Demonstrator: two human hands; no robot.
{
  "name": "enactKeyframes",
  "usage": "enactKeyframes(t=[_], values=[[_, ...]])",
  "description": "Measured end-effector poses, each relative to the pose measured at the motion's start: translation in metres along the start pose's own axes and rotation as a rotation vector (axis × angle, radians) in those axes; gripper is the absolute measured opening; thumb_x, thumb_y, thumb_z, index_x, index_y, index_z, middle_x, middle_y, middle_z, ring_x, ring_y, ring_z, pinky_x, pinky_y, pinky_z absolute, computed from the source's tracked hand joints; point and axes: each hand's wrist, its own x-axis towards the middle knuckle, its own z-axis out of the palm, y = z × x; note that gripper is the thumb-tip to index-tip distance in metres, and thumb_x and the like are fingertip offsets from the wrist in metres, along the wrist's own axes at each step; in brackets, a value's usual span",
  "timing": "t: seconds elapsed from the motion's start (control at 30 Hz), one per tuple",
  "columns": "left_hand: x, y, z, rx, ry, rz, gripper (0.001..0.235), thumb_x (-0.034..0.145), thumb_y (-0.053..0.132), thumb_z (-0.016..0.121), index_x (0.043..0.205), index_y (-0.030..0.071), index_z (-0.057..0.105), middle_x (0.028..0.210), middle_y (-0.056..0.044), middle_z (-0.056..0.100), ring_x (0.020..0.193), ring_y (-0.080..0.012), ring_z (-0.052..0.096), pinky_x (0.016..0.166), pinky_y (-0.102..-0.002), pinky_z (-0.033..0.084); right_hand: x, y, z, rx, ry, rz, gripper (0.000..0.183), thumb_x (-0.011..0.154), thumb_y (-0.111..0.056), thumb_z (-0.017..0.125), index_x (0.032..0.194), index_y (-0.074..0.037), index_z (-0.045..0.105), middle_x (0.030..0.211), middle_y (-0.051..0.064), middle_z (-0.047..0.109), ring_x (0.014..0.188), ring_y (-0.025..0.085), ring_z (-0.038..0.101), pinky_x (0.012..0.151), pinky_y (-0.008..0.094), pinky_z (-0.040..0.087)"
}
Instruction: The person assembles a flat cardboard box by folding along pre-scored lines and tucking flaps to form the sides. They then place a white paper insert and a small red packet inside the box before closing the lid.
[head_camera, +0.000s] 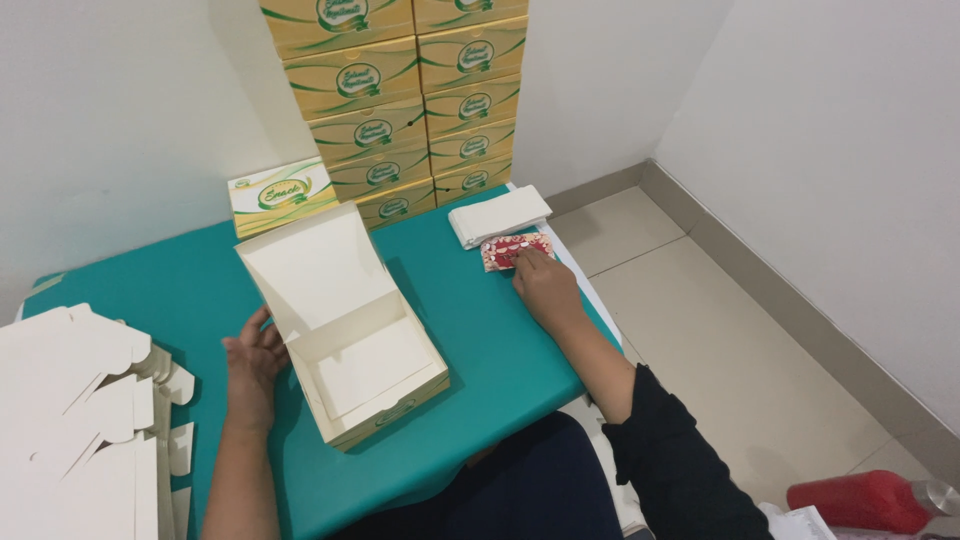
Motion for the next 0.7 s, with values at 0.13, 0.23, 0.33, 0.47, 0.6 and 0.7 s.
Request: enactKeyframes(t=[0.13, 0.23, 0.33, 0.47, 0.6, 0.7], values=[[0.010, -0.018, 0.003, 0.009, 0.058, 0.016, 0.078, 0.088, 0.063, 0.030, 0.145, 0.010, 0.036, 0.128, -0.013, 0.054, 0.116, -0.0337, 0.052, 0.099, -0.048, 0.037, 0.008, -0.008, -0.028, 0.058, 0.173, -0.034, 0.014, 0.088, -0.008, 0.061, 0.099, -0.010, 0.068, 0.099, 0.008, 0.069, 0.097, 0.023, 0.067, 0.077, 0.030, 0.053], [0.012, -0.038, -0.002, -0.034, 0.120, 0.069, 0.063, 0.090, 0.049, 0.050, 0.139, 0.011, 0.046, 0.121, -0.011, 0.060, 0.111, -0.0304, 0.058, 0.097, -0.047, 0.043, 0.020, -0.046, -0.076, 0.156, 0.360, -0.096, 0.013, 0.087, -0.005, 0.067, 0.099, -0.010, 0.067, 0.099, 0.006, 0.069, 0.094, 0.022, 0.067, 0.071, 0.033, 0.052], [0.015, -0.032, 0.003, -0.100, 0.125, 0.183, 0.046, 0.095, 0.028, 0.057, 0.134, 0.003, 0.051, 0.122, -0.018, 0.059, 0.112, -0.0283, 0.057, 0.100, -0.046, 0.043, 0.031, -0.108, -0.131, 0.411, 0.488, -0.260, 0.016, 0.086, 0.003, 0.069, 0.098, -0.006, 0.069, 0.096, 0.005, 0.069, 0.086, 0.024, 0.067, 0.073, 0.031, 0.054], [-0.001, 0.002, 0.022, -0.219, 0.102, 0.165, 0.042, 0.095, 0.025, 0.059, 0.133, 0.008, 0.053, 0.117, -0.014, 0.064, 0.108, -0.0241, 0.061, 0.098, -0.044, 0.047, 0.030, -0.181, -0.138, 0.331, 0.026, -0.553, 0.009, 0.081, -0.008, 0.070, 0.087, -0.014, 0.066, 0.081, -0.001, 0.066, 0.076, 0.020, 0.065, 0.060, 0.030, 0.053], [-0.016, 0.035, 0.033, -0.237, 0.070, 0.141, 0.043, 0.095, 0.027, 0.059, 0.135, 0.011, 0.052, 0.117, -0.012, 0.065, 0.105, -0.0198, 0.063, 0.098, -0.042, 0.048, 0.044, -0.209, -0.079, 0.123, -0.533, -0.649, 0.006, 0.084, -0.014, 0.062, 0.084, -0.016, 0.067, 0.081, 0.000, 0.068, 0.075, 0.021, 0.065, 0.060, 0.034, 0.054], [-0.027, 0.056, 0.037, -0.181, 0.033, 0.097, 0.050, 0.097, 0.033, 0.056, 0.140, 0.009, 0.045, 0.130, -0.016, 0.056, 0.120, -0.0245, 0.053, 0.108, -0.045, 0.037, 0.053, -0.220, -0.061, 0.064, -0.760, -0.568, 0.009, 0.079, -0.020, 0.065, 0.076, -0.015, 0.072, 0.066, 0.003, 0.067, 0.064, 0.024, 0.065, 0.056, 0.035, 0.052]])
